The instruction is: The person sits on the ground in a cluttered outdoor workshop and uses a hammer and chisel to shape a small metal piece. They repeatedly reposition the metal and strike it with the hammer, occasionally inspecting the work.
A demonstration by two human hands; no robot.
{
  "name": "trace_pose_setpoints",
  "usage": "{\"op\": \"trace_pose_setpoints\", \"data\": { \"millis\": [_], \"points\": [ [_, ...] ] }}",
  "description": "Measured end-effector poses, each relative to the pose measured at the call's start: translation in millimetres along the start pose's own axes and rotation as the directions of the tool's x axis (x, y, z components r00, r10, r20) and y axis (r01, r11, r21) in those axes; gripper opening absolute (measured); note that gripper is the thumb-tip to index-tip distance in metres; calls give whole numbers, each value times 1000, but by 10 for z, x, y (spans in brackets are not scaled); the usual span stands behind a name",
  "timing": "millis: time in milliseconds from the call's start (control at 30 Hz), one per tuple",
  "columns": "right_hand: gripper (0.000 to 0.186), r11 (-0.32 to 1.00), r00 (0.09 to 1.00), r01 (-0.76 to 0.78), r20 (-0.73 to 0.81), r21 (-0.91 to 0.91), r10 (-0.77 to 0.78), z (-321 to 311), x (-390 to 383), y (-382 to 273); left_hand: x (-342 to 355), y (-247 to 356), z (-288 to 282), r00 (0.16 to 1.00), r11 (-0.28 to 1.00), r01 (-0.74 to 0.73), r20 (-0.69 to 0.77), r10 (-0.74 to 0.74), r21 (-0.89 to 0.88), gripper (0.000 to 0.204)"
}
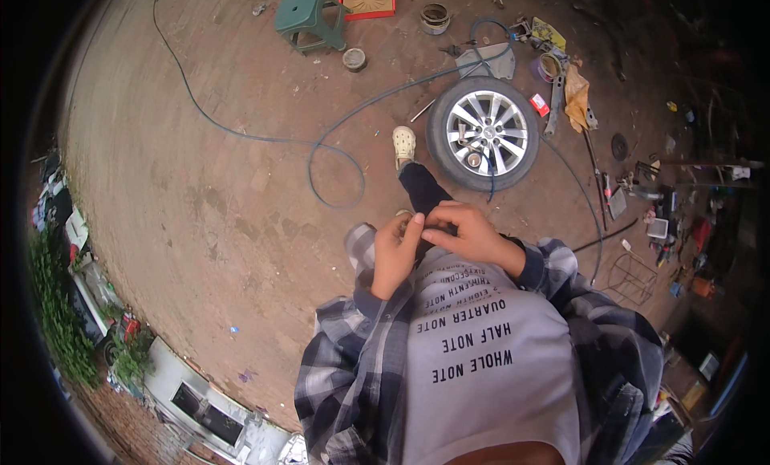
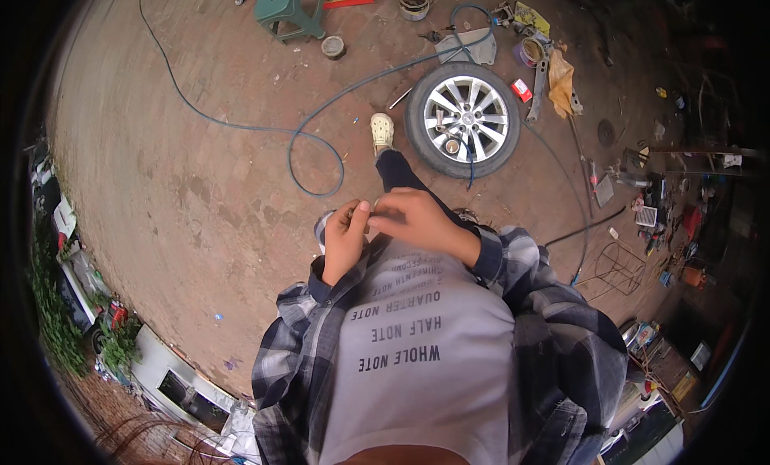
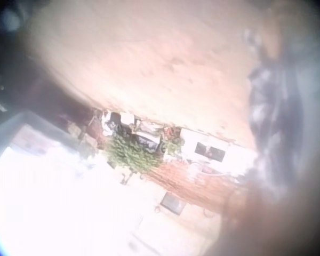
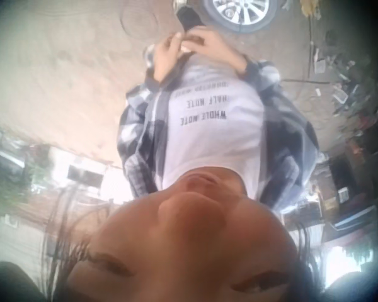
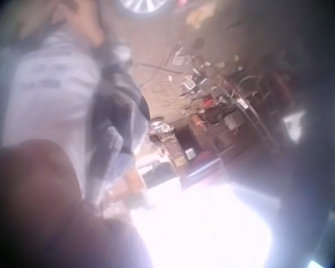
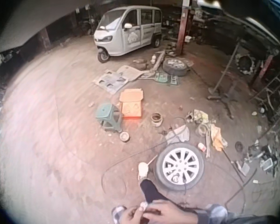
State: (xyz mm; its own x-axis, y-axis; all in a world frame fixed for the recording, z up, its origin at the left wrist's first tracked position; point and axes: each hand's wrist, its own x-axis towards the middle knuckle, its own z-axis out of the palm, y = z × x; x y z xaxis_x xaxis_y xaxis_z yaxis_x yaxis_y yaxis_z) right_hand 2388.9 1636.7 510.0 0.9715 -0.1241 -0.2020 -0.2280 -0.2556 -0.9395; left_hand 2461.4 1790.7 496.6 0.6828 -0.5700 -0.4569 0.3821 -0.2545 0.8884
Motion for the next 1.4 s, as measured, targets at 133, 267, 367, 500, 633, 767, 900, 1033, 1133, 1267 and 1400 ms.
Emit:
{"op": "trace_pose_setpoints", "data": {
  "millis": [133,267,367,500,633,767,900,1033,1133,1267,1400],
  "points": [
    [20,996,996,90,-21,-8,-90,-223,870,71,786,205,-269,1000,999,27,-12,-26,24,33],
    [20,957,967,228,-72,-179,-243,-490,1659,40,1455,686,-467,976,978,191,-122,-181,81,36],
    [21,969,976,167,-109,-185,-189,-836,2201,-120,2104,1132,-581,996,997,74,55,-74,6,33],
    [20,980,974,117,-172,-160,-144,-1226,2648,-119,2686,1479,-501,996,996,87,-2,-87,-9,31],
    [20,999,948,-37,-319,-31,25,-1637,3200,194,3431,1731,-464,989,989,145,10,-145,7,31],
    [25,970,878,-234,-442,-68,181,-1908,3404,694,3921,1634,-449,960,964,266,86,-267,27,35],
    [21,887,699,-461,-624,-19,350,-2167,3651,1376,4579,1657,-334,921,938,345,180,-345,30,35],
    [22,798,489,-536,-670,275,559,-2334,3708,2325,5000,1627,-207,893,907,411,161,-420,91,34],
    [26,688,471,-665,-550,292,689,-2472,3863,3198,5184,1408,-239,856,854,510,32,-516,105,36],
    [30,592,443,-797,-552,118,707,-2648,3974,4660,5406,1069,-189,724,709,674,2,-690,208,39],
    [31,476,328,-875,-608,94,723,-2949,4194,5654,5613,723,23,741,723,670,-103,-663,168,38]
  ]
}}
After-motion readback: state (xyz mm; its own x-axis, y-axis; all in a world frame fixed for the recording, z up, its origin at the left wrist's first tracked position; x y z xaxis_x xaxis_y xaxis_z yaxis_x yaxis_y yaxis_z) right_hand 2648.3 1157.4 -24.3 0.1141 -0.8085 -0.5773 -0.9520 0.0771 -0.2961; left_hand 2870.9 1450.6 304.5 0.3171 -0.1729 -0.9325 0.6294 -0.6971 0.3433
